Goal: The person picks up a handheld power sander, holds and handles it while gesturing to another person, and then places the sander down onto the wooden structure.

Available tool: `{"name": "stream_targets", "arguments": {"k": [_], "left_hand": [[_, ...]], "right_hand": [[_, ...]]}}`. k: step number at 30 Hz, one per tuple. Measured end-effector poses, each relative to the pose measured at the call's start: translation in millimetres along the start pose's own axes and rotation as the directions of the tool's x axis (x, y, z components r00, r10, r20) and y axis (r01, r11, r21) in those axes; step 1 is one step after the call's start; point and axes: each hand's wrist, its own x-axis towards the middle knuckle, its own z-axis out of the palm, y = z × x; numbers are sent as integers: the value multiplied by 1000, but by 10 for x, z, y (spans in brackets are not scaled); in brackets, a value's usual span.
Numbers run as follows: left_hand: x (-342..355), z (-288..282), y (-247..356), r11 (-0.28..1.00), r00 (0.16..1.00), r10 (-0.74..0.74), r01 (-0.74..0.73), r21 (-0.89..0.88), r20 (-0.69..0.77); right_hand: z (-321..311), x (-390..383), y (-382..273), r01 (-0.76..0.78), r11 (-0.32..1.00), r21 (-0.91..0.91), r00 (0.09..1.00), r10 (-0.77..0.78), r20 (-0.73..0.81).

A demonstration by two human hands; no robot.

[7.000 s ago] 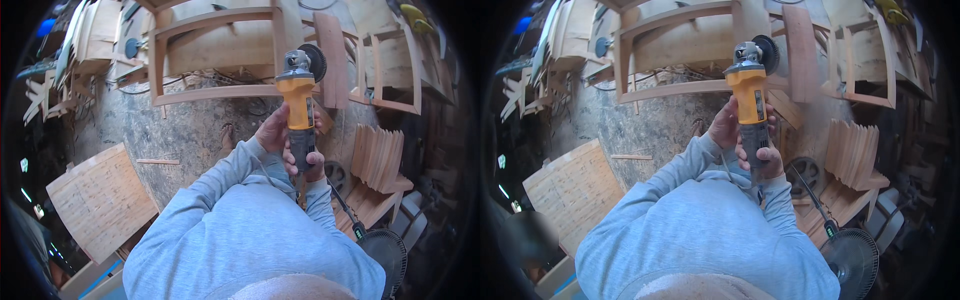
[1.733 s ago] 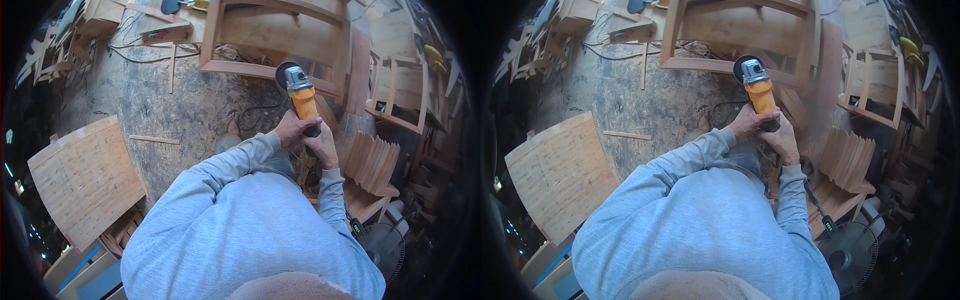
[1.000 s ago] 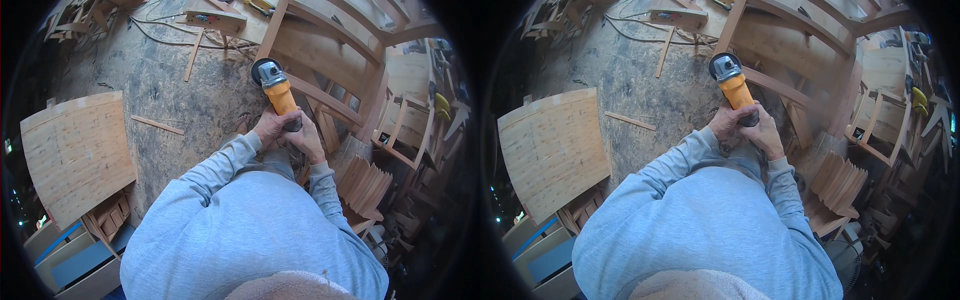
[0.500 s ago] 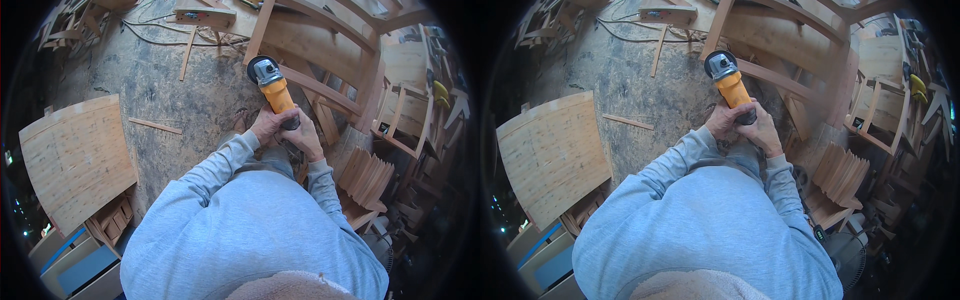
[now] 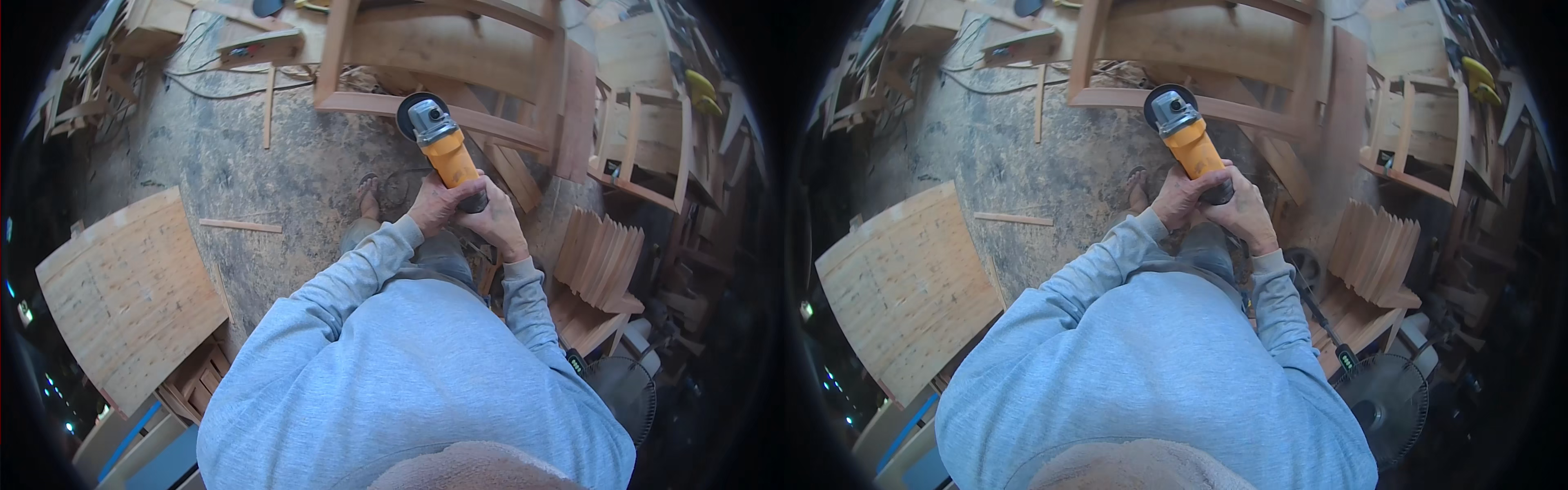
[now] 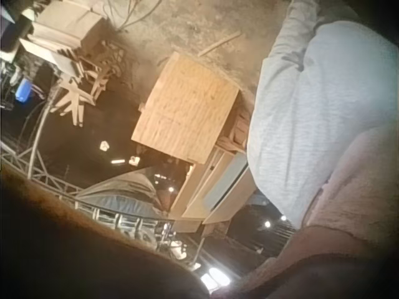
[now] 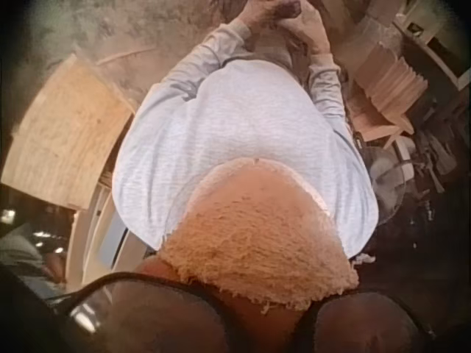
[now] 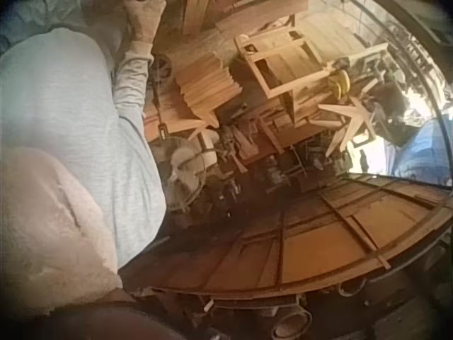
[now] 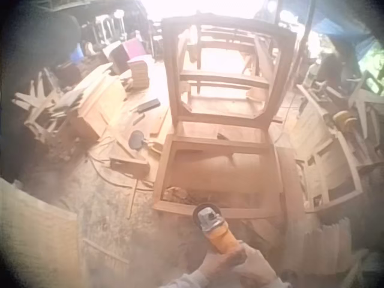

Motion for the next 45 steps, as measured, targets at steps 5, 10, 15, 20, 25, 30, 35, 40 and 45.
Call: {"name": "stream_targets", "arguments": {"k": [5, 10, 15, 20, 25, 30, 35, 40, 45], "left_hand": [[129, 335, -221, 999, 998, -10, 8, 39, 54], [248, 677, -460, 993, 989, -97, 89, 74, 114], [357, 983, -746, 992, 983, -115, 107, 63, 140], [438, 1234, -932, 986, 969, -160, 146, 86, 187], [512, 1408, -1050, 981, 958, -183, 163, 108, 221], [532, 1563, -1133, 963, 946, -248, 216, 163, 210], [531, 1510, -1112, 964, 945, -235, 196, 181, 228], [511, 1343, -1001, 976, 960, -182, 150, 155, 215], [437, 1126, -793, 982, 976, -146, 124, 141, 160]], "right_hand": [[-334, -161, 170, -25, 999, 20, 998, 27, -64], [-662, -360, 433, -21, 999, 48, 993, 26, -117], [-963, -535, 628, -84, 994, 69, 984, 93, -150], [-1204, -681, 812, -122, 983, 135, 977, 142, -156], [-1352, -787, 877, -149, 982, 119, 964, 171, -204], [-1443, -934, 869, -219, 966, 139, 934, 248, -256], [-1380, -920, 873, -193, 973, 130, 936, 222, -273], [-1244, -795, 868, -180, 976, 119, 949, 204, -240], [-1041, -638, 690, -144, 983, 110, 966, 164, -201]]}}
